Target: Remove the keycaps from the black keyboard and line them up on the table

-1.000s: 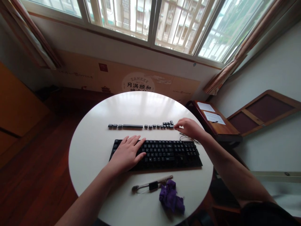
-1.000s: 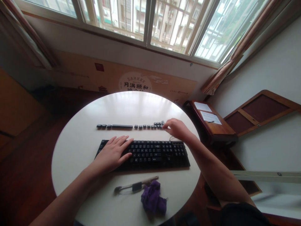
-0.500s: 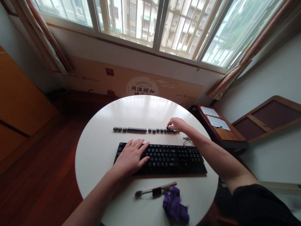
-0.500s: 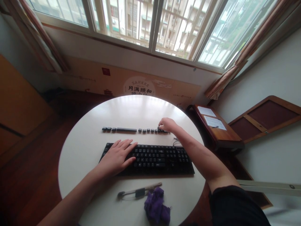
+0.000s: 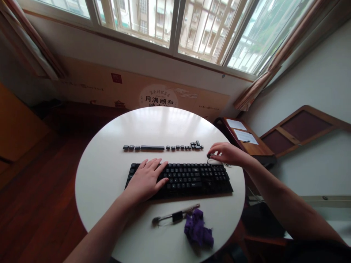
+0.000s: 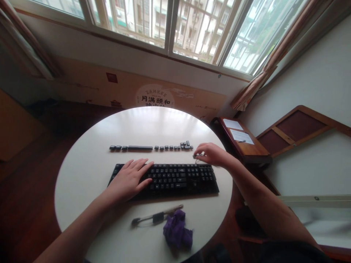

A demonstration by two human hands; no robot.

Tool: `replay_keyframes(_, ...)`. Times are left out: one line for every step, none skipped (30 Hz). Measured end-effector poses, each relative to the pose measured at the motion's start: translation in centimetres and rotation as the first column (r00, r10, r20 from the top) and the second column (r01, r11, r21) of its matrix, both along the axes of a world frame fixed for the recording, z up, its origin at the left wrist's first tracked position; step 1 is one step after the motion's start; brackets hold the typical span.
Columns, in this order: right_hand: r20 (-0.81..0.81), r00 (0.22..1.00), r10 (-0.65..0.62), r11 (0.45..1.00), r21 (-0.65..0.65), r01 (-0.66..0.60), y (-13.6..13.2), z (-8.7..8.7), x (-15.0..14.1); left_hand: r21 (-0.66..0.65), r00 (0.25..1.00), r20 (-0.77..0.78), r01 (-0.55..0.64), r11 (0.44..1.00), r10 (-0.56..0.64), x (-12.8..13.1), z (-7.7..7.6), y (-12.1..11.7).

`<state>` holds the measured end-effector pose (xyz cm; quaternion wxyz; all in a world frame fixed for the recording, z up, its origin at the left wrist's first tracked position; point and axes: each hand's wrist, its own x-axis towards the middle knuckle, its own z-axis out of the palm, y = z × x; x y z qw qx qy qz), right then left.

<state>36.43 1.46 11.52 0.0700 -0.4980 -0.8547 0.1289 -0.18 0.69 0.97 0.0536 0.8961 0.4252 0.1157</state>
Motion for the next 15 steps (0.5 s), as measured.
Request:
replay_keyframes(-0.007, 1.000, 0.016, 1.000, -0.022, -0.016, -1.9, -0.3, 0.8, 0.003, 1.000, -0.001, -0.001, 1.000, 0.001, 0.0, 0.0, 0.0)
replay_keyframes(-0.007, 1.000, 0.020, 0.999, -0.039, -0.020, -3.6, -0.8, 1.5, 0.005, 1.000, -0.004, -0.002, 1.000, 0.002, 0.0, -0.1, 0.1)
replay_keyframes(-0.009, 1.000, 0.004, 0.999, -0.047, -0.005, -5.2, -1.4, 2.1, 0.006, 1.000, -0.007, -0.004, 1.000, 0.004, 0.0, -0.1, 0.1)
replay_keyframes(-0.013, 1.000, -0.018, 0.999, -0.047, 0.017, -6.5, -2.2, 2.6, 0.006, 1.000, -0.010, -0.005, 1.000, 0.005, 0.1, -0.1, 0.1)
replay_keyframes(-0.015, 0.999, -0.042, 0.998, -0.040, 0.041, -7.6, -3.0, 3.0, 0.005, 1.000, -0.013, -0.006, 1.000, 0.006, 0.1, -0.1, 0.1)
replay_keyframes(-0.017, 0.998, -0.065, 0.998, -0.029, 0.064, -8.5, -3.8, 3.3, 0.003, 1.000, -0.016, -0.006, 1.000, 0.006, 0.1, 0.0, 0.1)
replay_keyframes(-0.018, 0.996, -0.085, 0.996, -0.012, 0.084, -9.2, -4.5, 3.5, 0.002, 1.000, -0.019, -0.006, 1.000, 0.006, 0.1, 0.0, 0.1)
replay_keyframes(-0.018, 0.995, -0.100, 0.995, 0.007, 0.100, -9.7, -5.1, 3.5, 0.001, 1.000, -0.022, -0.006, 1.000, 0.006, 0.1, 0.0, 0.1)
replay_keyframes(-0.017, 0.993, -0.113, 0.993, 0.025, 0.113, -10.1, -5.6, 3.5, 0.000, 1.000, -0.025, -0.007, 1.000, 0.007, 0.1, 0.1, 0.1)
replay_keyframes(-0.015, 0.992, -0.124, 0.991, 0.043, 0.125, -10.3, -6.0, 3.4, 0.000, 1.000, -0.028, -0.008, 1.000, 0.008, 0.1, 0.1, 0.1)
replay_keyframes(-0.010, 0.991, -0.133, 0.989, 0.059, 0.133, -10.4, -6.3, 3.3, 0.000, 0.999, -0.033, -0.010, 1.000, 0.010, 0.1, 0.2, 0.0)
replay_keyframes(-0.002, 0.990, -0.139, 0.988, 0.070, 0.139, -10.5, -6.4, 3.2, 0.000, 0.999, -0.037, -0.011, 1.000, 0.011, 0.2, 0.2, 0.0)
replay_keyframes(0.011, 0.989, -0.144, 0.987, 0.077, 0.143, -10.6, -6.6, 3.0, 0.000, 0.999, -0.042, -0.012, 1.000, 0.012, 0.2, 0.2, 0.0)
replay_keyframes(0.027, 0.988, -0.149, 0.986, 0.081, 0.146, -10.6, -6.7, 2.9, 0.001, 0.999, -0.046, -0.012, 1.000, 0.012, 0.2, 0.2, 0.0)
replay_keyframes(0.046, 0.987, -0.152, 0.985, 0.086, 0.148, -10.7, -6.8, 2.7, 0.003, 0.999, -0.048, -0.012, 1.000, 0.012, 0.2, 0.2, 0.1)
